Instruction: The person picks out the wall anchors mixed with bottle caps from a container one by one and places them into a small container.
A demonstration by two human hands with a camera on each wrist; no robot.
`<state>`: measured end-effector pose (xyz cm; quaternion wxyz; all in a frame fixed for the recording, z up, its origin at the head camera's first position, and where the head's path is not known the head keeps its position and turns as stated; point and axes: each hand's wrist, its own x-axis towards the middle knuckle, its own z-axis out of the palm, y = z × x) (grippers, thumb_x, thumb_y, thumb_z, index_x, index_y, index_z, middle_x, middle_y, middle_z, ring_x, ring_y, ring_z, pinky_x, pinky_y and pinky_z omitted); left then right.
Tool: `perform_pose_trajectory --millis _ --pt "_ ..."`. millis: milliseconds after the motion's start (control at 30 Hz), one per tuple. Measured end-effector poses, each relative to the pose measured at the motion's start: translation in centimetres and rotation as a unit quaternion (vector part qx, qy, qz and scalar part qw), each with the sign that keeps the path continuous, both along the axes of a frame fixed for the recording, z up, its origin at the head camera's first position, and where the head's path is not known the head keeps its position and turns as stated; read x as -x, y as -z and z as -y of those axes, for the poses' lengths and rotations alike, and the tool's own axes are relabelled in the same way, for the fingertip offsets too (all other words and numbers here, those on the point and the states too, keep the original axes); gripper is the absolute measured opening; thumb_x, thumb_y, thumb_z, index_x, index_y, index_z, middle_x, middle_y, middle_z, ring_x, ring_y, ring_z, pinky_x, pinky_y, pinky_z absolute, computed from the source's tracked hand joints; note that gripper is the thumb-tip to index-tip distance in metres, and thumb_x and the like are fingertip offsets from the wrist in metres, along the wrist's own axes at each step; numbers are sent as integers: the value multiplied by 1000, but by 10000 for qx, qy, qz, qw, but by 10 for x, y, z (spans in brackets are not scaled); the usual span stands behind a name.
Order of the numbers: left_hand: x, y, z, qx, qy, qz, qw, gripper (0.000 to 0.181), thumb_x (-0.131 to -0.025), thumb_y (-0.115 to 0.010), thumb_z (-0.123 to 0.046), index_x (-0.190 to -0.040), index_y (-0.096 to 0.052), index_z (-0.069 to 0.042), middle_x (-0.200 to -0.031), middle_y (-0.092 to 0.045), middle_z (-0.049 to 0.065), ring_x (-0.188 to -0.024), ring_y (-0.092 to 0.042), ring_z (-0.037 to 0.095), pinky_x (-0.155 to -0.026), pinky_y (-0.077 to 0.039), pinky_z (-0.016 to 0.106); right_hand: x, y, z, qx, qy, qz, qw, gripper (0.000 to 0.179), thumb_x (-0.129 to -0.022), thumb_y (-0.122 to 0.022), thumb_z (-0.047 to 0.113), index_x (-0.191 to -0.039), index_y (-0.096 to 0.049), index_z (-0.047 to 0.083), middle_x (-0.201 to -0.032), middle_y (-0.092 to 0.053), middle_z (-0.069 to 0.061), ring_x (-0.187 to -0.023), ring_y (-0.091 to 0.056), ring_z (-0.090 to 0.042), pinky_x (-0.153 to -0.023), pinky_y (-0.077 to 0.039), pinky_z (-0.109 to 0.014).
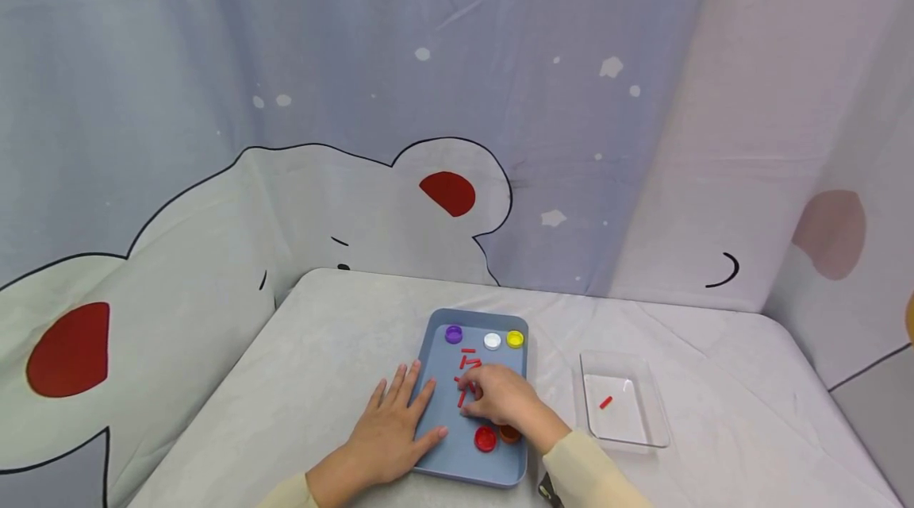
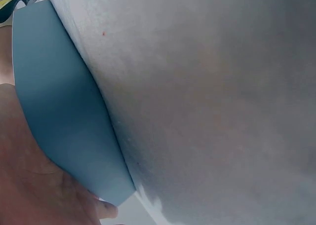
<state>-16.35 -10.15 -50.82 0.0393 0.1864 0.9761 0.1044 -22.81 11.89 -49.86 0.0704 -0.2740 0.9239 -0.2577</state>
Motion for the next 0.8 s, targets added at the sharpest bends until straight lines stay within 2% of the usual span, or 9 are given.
perform_pose_trajectory --millis 467,800 --pt "1 1 -1 -27 23 -16 10000 78 -99 -43 -66 -157 -40 -14 -168 -16 16 -155 -12 40 -119 -15 64 -1 2 2 -38 159 -301 9994 23 -79 -88 29 -91 -72 17 -63 -52 12 -58 -47 -5 -54 -40 -25" --pt "0 -1 -1 -8 -13 8 10000 78 -99 -41 -67 -157 -39 -15 -169 -15 14 -155 -11 37 -120 -14 62 -2 3 5 77 72 -319 9994 28 -77 -89 30 -94 -74 15 -61 -51 12 -55 -46 -3 -52 -39 -24"
